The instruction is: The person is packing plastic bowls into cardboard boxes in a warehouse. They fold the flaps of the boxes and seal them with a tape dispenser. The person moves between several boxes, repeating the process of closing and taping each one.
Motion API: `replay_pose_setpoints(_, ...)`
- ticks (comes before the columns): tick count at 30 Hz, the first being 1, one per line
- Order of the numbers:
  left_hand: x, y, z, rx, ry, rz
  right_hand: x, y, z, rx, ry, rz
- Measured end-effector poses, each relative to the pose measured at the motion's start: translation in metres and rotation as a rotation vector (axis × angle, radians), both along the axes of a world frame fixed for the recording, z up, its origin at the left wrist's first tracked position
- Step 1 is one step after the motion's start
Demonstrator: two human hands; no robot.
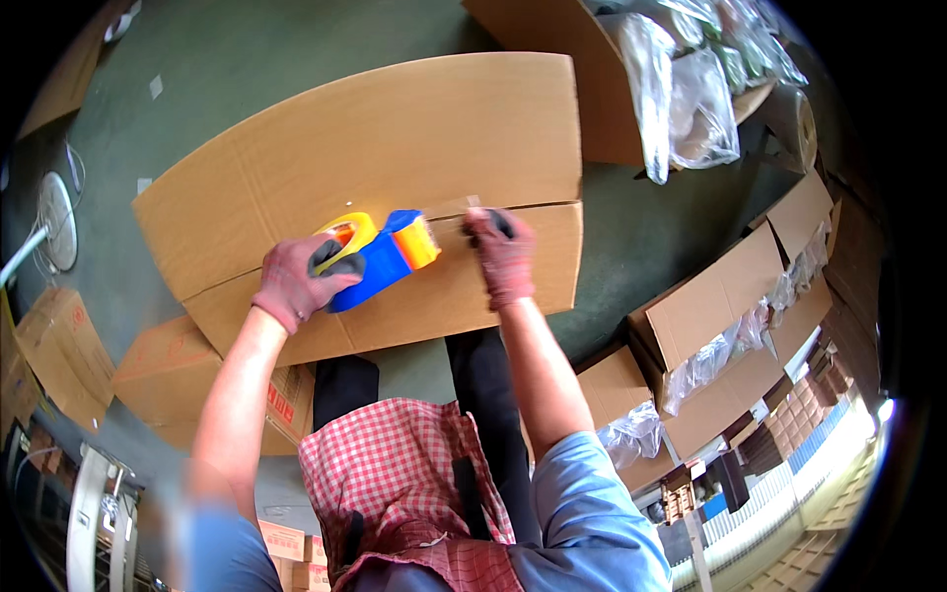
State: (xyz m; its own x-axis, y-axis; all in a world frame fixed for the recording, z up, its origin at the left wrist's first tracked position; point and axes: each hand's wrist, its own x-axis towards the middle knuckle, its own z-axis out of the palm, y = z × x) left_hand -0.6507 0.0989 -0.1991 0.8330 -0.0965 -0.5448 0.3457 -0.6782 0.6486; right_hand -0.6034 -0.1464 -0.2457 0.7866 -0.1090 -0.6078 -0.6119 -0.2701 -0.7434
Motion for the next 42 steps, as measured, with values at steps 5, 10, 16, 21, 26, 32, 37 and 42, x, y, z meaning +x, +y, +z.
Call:
replay_pose_setpoints(5, 0.075, -0.087, 0.015, 0.184, 0.057, -0.308, 0.04, -0.138, -0.004, -0.277, -0.227, -0.31)
replay_pose_setpoints(10, 0.094, -0.147, 0.016, 0.195, 0.09, -0.219, 0.068, -0.17, -0.033, -0.465, -0.116, -0.263)
replay_pose_setpoints(16, 0.092, -0.155, 0.019, 0.277, 0.039, -0.178, 0.056, -0.144, -0.099, -0.344, 0.269, 0.148)
replay_pose_setpoints(21, 0.081, -0.152, 0.017, 0.225, -0.025, -0.128, 0.039, -0.159, -0.152, -0.399, 0.489, 0.462)
replay_pose_setpoints(26, 0.078, -0.15, 0.02, 0.224, 0.036, -0.103, 0.033, -0.157, -0.112, -0.018, 0.379, -0.243)
replay_pose_setpoints(32, 0.076, -0.145, 0.027, 0.137, 0.023, -0.14, 0.048, -0.131, -0.067, 0.228, 0.506, -0.093)
replay_pose_setpoints(37, 0.077, -0.157, 0.037, 0.079, 0.137, -0.238, 0.056, -0.14, -0.041, 0.229, 0.307, -0.242)
replay_pose_setpoints(42, 0.011, -0.05, 0.046, 0.115, 0.103, -0.196, 0.027, -0.161, -0.03, -0.202, -0.169, -0.162)
